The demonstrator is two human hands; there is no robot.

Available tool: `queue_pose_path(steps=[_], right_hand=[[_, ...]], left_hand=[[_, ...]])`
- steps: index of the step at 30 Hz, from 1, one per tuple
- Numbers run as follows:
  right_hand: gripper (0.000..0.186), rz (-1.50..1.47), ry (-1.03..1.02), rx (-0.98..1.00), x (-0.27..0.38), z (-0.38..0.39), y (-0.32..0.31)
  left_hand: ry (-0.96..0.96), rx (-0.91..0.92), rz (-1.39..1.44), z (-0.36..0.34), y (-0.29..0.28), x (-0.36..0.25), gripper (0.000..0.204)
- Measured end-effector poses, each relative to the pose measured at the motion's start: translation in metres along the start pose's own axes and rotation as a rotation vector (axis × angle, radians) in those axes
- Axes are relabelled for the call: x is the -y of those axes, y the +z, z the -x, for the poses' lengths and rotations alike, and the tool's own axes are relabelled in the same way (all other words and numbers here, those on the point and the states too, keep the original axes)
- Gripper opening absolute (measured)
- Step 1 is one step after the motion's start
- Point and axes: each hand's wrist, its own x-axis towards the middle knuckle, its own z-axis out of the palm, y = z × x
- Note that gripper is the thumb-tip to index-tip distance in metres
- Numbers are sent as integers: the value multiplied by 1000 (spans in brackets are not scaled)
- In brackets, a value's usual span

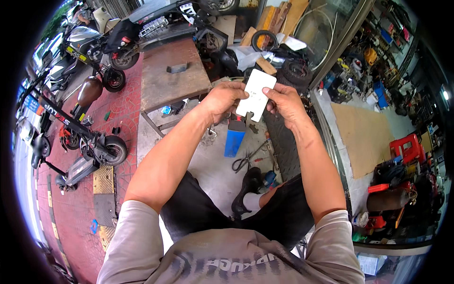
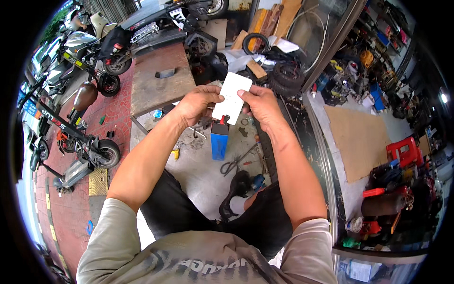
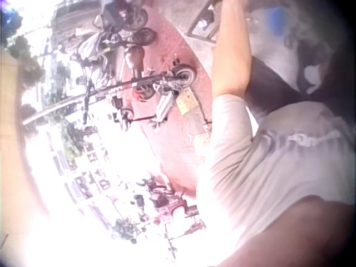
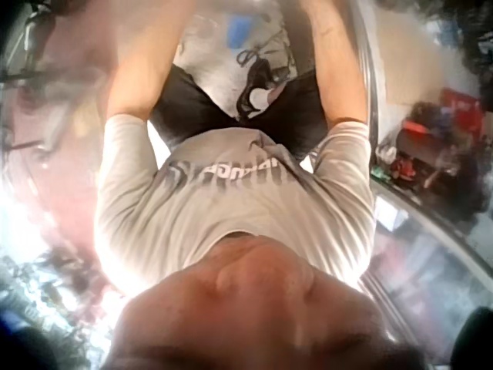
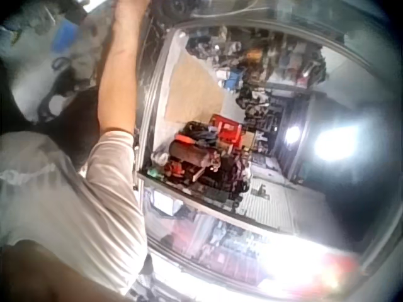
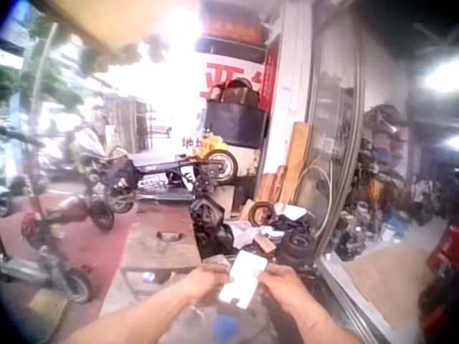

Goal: The person cuts a notch into a white plastic rectangular housing with scissors, then wraps blue electrical tape around the housing to secure it.

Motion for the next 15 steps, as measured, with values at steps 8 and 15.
queue_pose_path(steps=[8,15], right_hand=[[24,-450,-18,-33,-45,-27,-25],[24,-581,-99,-79,-41,-73,-31]], left_hand=[[-128,-147,85,-20,22,14,26],[-150,-119,202,-30,17,19,24]])
